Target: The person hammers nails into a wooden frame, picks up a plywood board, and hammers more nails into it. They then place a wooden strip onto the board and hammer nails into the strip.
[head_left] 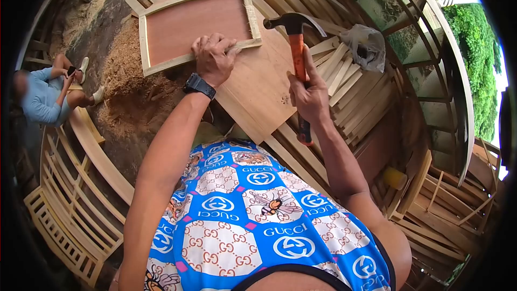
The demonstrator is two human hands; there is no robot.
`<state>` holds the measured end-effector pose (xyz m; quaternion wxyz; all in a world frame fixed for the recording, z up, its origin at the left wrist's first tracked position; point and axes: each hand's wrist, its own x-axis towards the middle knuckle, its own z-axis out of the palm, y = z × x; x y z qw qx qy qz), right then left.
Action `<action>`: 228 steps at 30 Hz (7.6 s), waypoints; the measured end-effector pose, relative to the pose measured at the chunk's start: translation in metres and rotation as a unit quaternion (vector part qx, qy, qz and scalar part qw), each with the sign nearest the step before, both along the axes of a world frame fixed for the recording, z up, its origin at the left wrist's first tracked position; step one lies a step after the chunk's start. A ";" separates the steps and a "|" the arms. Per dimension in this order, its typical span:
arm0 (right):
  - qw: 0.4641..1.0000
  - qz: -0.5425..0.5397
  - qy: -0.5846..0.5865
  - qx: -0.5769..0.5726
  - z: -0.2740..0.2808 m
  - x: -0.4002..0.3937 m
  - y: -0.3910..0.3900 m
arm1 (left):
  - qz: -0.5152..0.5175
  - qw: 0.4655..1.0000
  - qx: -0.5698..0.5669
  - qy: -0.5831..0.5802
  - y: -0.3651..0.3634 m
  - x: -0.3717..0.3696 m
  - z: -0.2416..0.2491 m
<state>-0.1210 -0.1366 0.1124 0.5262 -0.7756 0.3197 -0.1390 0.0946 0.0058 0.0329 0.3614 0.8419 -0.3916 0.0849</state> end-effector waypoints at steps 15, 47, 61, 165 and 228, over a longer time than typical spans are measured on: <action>0.984 0.111 0.048 -0.134 -0.003 0.015 -0.001 | 0.006 1.000 0.021 -0.005 -0.004 0.011 -0.013; 0.976 -0.076 0.010 -0.204 -0.058 -0.064 0.056 | -0.030 0.971 0.038 -0.234 0.006 0.160 0.151; 0.920 -0.236 0.097 -0.299 -0.029 -0.030 0.095 | -0.092 0.994 0.026 0.050 -0.038 0.272 0.102; 0.706 -0.575 -0.203 0.360 -0.097 -0.636 -0.040 | -0.343 0.779 0.261 0.455 0.127 -0.358 0.101; 0.894 -0.068 -0.279 0.345 0.025 -0.357 0.138 | -0.082 0.776 -0.311 0.542 0.097 -0.282 0.070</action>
